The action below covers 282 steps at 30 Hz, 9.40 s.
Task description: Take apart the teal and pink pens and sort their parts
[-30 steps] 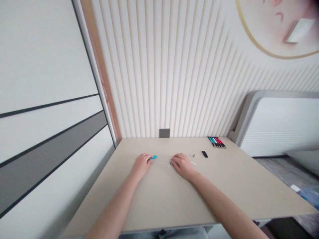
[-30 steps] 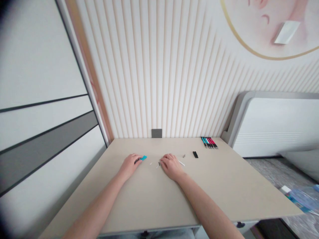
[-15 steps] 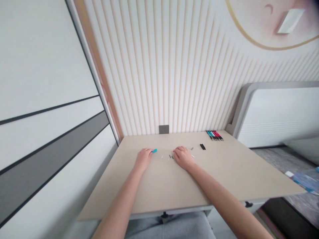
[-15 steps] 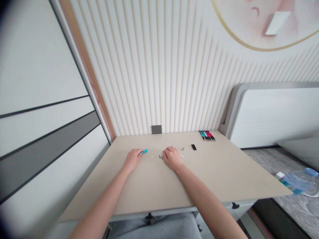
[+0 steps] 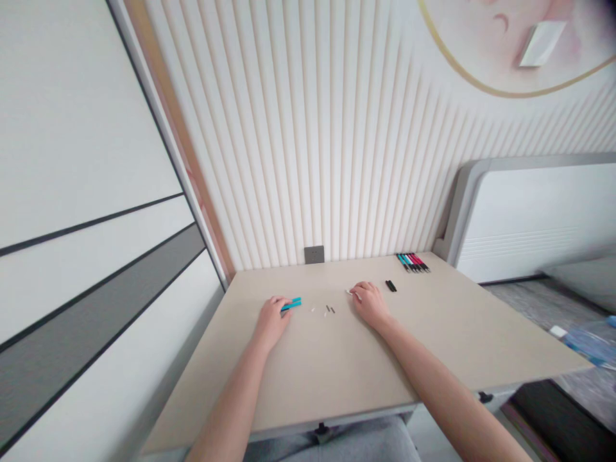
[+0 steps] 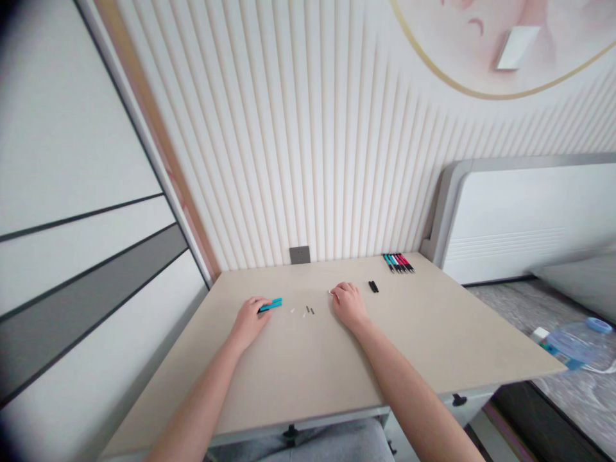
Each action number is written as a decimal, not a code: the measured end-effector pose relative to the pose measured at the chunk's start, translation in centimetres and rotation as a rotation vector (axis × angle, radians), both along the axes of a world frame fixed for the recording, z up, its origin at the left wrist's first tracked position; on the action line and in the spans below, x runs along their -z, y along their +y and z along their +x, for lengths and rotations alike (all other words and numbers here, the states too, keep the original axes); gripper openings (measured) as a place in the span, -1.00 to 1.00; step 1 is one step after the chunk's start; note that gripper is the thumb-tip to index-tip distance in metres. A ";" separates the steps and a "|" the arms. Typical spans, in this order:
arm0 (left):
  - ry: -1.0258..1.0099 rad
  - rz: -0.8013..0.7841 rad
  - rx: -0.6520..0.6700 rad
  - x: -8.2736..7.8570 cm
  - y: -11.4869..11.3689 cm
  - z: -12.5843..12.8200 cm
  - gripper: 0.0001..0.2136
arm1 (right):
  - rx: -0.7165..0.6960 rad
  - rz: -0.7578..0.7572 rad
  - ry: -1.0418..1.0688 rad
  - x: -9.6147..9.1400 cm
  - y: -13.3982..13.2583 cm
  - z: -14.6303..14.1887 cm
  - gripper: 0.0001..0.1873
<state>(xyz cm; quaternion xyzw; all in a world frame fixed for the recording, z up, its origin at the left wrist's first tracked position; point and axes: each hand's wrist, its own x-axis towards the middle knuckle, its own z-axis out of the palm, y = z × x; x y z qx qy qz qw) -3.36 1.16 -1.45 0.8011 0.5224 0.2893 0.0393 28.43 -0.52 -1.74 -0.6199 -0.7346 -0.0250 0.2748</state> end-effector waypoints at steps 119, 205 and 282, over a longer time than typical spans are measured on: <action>-0.171 -0.096 0.372 -0.2 -1.6 3.1 -0.90 | -0.526 0.122 0.452 -1.0 -2.9 -4.3 -0.92; -0.128 -0.035 0.262 -0.2 -1.1 2.1 -0.90 | -0.115 -0.091 -0.166 -1.0 -1.1 -0.9 -0.78; -0.281 0.068 0.111 -0.4 -0.8 1.9 -0.90 | -0.341 -0.107 0.264 0.2 -1.2 -2.5 -0.67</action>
